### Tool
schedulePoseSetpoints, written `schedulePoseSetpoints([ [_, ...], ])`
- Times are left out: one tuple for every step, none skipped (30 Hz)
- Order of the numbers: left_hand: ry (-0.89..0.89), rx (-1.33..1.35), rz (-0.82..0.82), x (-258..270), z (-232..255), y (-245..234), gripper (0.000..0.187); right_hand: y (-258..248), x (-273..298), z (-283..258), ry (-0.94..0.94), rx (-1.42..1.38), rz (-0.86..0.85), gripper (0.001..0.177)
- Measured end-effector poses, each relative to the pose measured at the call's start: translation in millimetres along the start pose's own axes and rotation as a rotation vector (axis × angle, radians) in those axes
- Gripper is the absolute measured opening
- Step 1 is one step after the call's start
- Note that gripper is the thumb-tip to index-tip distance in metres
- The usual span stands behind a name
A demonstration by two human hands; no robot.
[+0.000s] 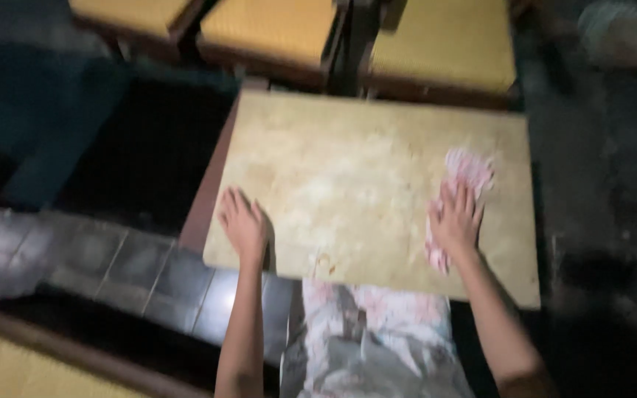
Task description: The person wipes a light-colored tabletop and then a dark tabletop using a red-and-white checkered cloth. The person moves the cloth across the surfaces in repeated strokes, covering different areas of each table.
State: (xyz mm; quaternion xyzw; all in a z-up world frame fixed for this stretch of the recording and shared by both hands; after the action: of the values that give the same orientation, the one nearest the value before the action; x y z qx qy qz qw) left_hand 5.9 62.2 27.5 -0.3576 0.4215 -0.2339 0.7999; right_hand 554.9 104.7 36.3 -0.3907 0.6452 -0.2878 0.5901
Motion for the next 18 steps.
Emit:
schedulePoseSetpoints([
  [-0.005, -0.018, -0.026, 6, -2, -6, 0.067, 3, 3, -8, 0.002, -0.001, -0.032, 0.068],
  [0.016, -0.010, -0.011, 4, 2, -9, 0.066, 6, -5, -14, 0.035, -0.005, -0.021, 0.071],
  [0.037, -0.001, 0.003, 1, 6, -14, 0.065, 9, -14, -20, 0.069, -0.009, -0.010, 0.074],
  [0.034, -0.005, -0.002, 3, 6, -12, 0.065, 17, -14, -31, 0.066, -0.009, -0.017, 0.074],
  [0.044, -0.017, 0.009, 4, 7, -12, 0.066, 22, -15, -43, 0.033, -0.034, 0.017, 0.072],
  [0.054, -0.028, 0.024, 4, 8, -14, 0.066, 27, -17, -56, 0.000, -0.061, 0.054, 0.071],
  [0.050, -0.031, 0.023, 4, 7, -13, 0.066, 28, -16, -76, -0.003, -0.063, 0.050, 0.071],
  [0.052, -0.017, 0.033, 4, 7, -13, 0.066, 29, -14, -97, -0.060, -0.098, 0.083, 0.069],
  [0.055, -0.002, 0.043, 4, 6, -12, 0.066, 29, -11, -118, -0.117, -0.134, 0.115, 0.067],
  [0.054, -0.002, 0.042, 4, 5, -12, 0.066, 30, -5, -136, -0.118, -0.134, 0.115, 0.067],
  [0.057, -0.010, 0.040, 5, 3, -11, 0.066, 30, 2, -157, -0.175, -0.157, 0.108, 0.069],
  [0.062, -0.016, 0.042, 2, 3, -10, 0.066, 31, 6, -178, -0.230, -0.181, 0.107, 0.072],
  [0.065, -0.014, 0.045, 3, 3, -9, 0.066, 21, 11, -194, -0.229, -0.181, 0.111, 0.072],
  [0.062, -0.005, 0.048, 2, 3, -8, 0.066, 14, 18, -211, -0.261, -0.215, 0.031, 0.074],
  [0.059, 0.004, 0.050, 2, 2, -8, 0.066, 7, 26, -229, -0.294, -0.249, -0.048, 0.077],
  [0.061, 0.005, 0.054, 3, 2, -8, 0.066, 3, 27, -230, -0.293, -0.250, -0.044, 0.077],
  [0.062, 0.007, 0.055, 3, 2, -7, 0.066, 1, 29, -232, -0.304, -0.251, -0.089, 0.078],
  [0.061, 0.008, 0.056, 3, 0, -7, 0.065, -1, 32, -234, -0.316, -0.252, -0.137, 0.078],
])
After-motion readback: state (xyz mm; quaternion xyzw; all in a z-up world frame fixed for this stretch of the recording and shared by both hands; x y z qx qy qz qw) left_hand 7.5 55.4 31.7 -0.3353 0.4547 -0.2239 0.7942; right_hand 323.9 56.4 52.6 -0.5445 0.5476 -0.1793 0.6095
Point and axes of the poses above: each hand's wrist, its own x-axis away from the middle knuckle, its own y-axis out of the palm, z = x × y, the point moved 4 cm from there along -x, towards the middle knuckle, and after that the axes turned 13 degrees about z, right-handed, at the moved point
